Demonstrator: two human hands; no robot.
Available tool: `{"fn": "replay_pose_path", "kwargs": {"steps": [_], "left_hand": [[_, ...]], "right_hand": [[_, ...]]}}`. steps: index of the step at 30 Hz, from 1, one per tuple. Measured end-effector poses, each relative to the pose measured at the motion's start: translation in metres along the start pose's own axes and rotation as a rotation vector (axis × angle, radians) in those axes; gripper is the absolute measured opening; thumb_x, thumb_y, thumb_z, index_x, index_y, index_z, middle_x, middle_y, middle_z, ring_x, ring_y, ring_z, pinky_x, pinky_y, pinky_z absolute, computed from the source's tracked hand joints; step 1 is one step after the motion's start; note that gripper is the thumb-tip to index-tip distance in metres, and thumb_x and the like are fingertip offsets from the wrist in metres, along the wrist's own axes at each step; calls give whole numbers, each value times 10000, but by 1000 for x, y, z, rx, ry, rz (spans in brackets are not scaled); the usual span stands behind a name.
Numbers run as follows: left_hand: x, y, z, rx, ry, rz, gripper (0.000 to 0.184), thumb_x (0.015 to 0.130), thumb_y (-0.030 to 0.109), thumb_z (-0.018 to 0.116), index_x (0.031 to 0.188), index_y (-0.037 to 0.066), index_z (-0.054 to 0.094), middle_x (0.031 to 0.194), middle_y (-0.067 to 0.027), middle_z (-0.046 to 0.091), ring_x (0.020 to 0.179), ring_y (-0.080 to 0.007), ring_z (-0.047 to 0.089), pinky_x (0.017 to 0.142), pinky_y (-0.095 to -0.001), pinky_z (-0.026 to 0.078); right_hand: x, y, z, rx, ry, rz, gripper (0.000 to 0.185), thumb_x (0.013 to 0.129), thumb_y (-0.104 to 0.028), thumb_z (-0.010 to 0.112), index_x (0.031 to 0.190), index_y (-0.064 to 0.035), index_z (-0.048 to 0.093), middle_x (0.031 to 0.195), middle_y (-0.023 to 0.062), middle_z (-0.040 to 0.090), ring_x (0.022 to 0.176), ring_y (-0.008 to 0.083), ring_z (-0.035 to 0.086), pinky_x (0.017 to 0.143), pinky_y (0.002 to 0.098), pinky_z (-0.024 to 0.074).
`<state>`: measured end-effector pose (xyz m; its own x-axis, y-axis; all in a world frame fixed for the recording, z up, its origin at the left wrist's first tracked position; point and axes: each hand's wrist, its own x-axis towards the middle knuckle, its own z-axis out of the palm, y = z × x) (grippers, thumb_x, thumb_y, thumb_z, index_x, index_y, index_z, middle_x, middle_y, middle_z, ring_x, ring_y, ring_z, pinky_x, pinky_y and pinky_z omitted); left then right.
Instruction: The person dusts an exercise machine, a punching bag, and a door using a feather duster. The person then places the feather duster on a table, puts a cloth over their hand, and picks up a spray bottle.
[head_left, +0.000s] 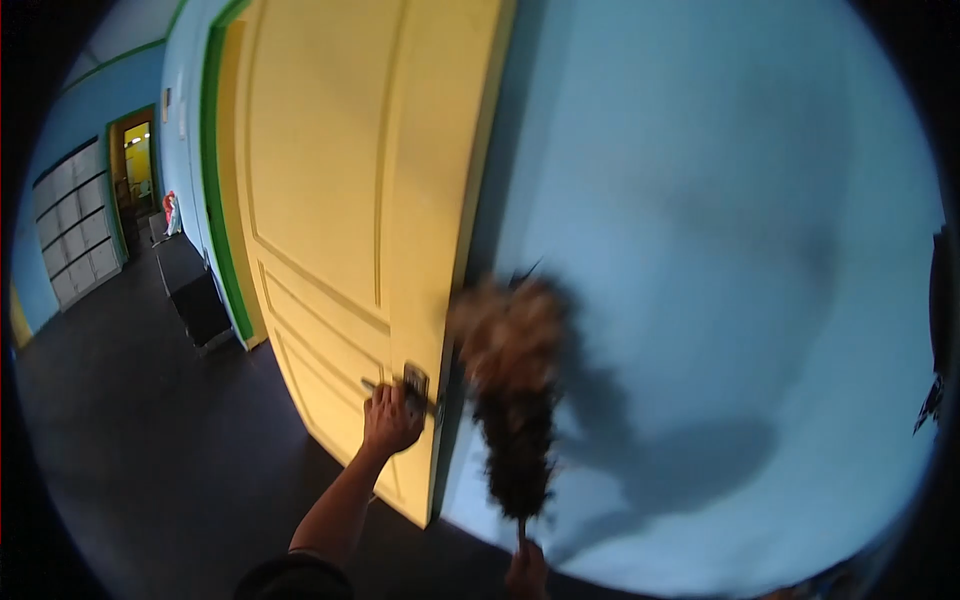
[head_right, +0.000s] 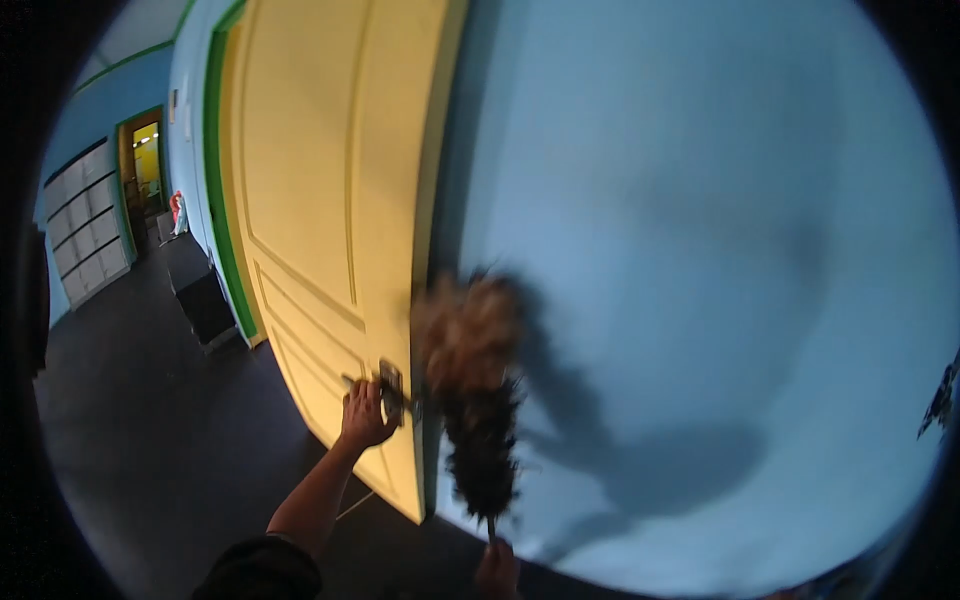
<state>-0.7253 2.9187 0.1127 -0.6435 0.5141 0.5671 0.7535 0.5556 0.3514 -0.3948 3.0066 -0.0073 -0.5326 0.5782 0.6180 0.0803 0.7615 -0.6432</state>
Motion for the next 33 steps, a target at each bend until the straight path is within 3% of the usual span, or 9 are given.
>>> {"fn": "replay_pose_path", "kwargs": {"steps": [1, 4, 10, 16, 18, 22, 24, 28, 33], "left_hand": [[-1, -4, 5, 5, -21, 16, 562, 665, 277, 688, 1094, 12, 440, 1016, -181, 511, 1046, -362, 469, 797, -505, 405], [-3, -1, -1, -9, -94, -8, 626, 629, 250, 729, 1114, 11, 413, 1053, -176, 488, 1088, -359, 440, 817, -495, 405], [-3, -2, 1, 48, -137, -5, 697, 591, 199, 764, 1149, 21, 387, 1122, -185, 442, 1102, -355, 413, 872, -483, 404], [-1, -6, 2, 49, -136, 4, 632, 616, 233, 741, 1119, 20, 422, 1084, -173, 488, 1085, -350, 448, 832, -481, 427], [1, 0, -1, 49, -133, -44, 642, 616, 253, 758, 1119, 21, 435, 1091, -175, 498, 1102, -352, 442, 860, -476, 416], [8, 8, -9, 66, -159, -132, 673, 599, 331, 792, 1092, 14, 463, 1099, -181, 498, 1119, -354, 435, 905, -450, 398], [8, -8, 4, 91, -92, -60, 719, 574, 388, 812, 1069, 0, 463, 1062, -175, 491, 1069, -348, 451, 881, -449, 406], [-2, -28, 8, -131, 51, -85, 880, 551, 483, 833, 1112, -31, 391, 988, -177, 499, 947, -307, 519, 843, -406, 442], [-19, -57, -4, -227, 70, -392, 1033, 599, 557, 776, 1272, -75, 313, 1075, -227, 516, 1019, -329, 548, 889, -396, 438]], "right_hand": [[9, -15, 6, 119, -125, 274, 241, 874, -82, 473, 1091, 5, 533, 917, 181, 589, 798, 355, 593, 664, 390, 471], [-13, -22, 56, 284, -228, 276, 185, 921, -106, 453, 1061, -7, 520, 870, 213, 580, 767, 378, 586, 650, 390, 462], [-155, 23, 87, -46, -514, 745, 202, 905, -216, 500, 1033, -61, 514, 838, 247, 605, 764, 453, 587, 618, 514, 456], [-138, 27, 55, 119, -361, 625, 202, 891, -219, 502, 1015, -67, 549, 777, 222, 616, 704, 438, 593, 559, 502, 455], [-137, 58, 53, -269, -257, 121, 290, 922, -64, 451, 1200, -13, 511, 1024, 217, 621, 809, 351, 604, 733, 408, 507], [-52, 78, 52, -126, -224, -6, 322, 933, -97, 449, 1238, 3, 472, 1107, 230, 587, 908, 380, 588, 785, 428, 492], [18, 64, 62, 258, -214, 39, 303, 936, -102, 440, 1208, 24, 481, 1065, 239, 594, 913, 392, 587, 780, 451, 486], [66, 91, 106, 319, -343, -20, 275, 933, -120, 450, 1156, 31, 508, 1005, 241, 601, 881, 401, 589, 759, 437, 490], [86, 178, 185, 261, -449, -158, 265, 922, -159, 478, 1098, 30, 539, 929, 238, 608, 811, 404, 592, 697, 431, 490]]}}
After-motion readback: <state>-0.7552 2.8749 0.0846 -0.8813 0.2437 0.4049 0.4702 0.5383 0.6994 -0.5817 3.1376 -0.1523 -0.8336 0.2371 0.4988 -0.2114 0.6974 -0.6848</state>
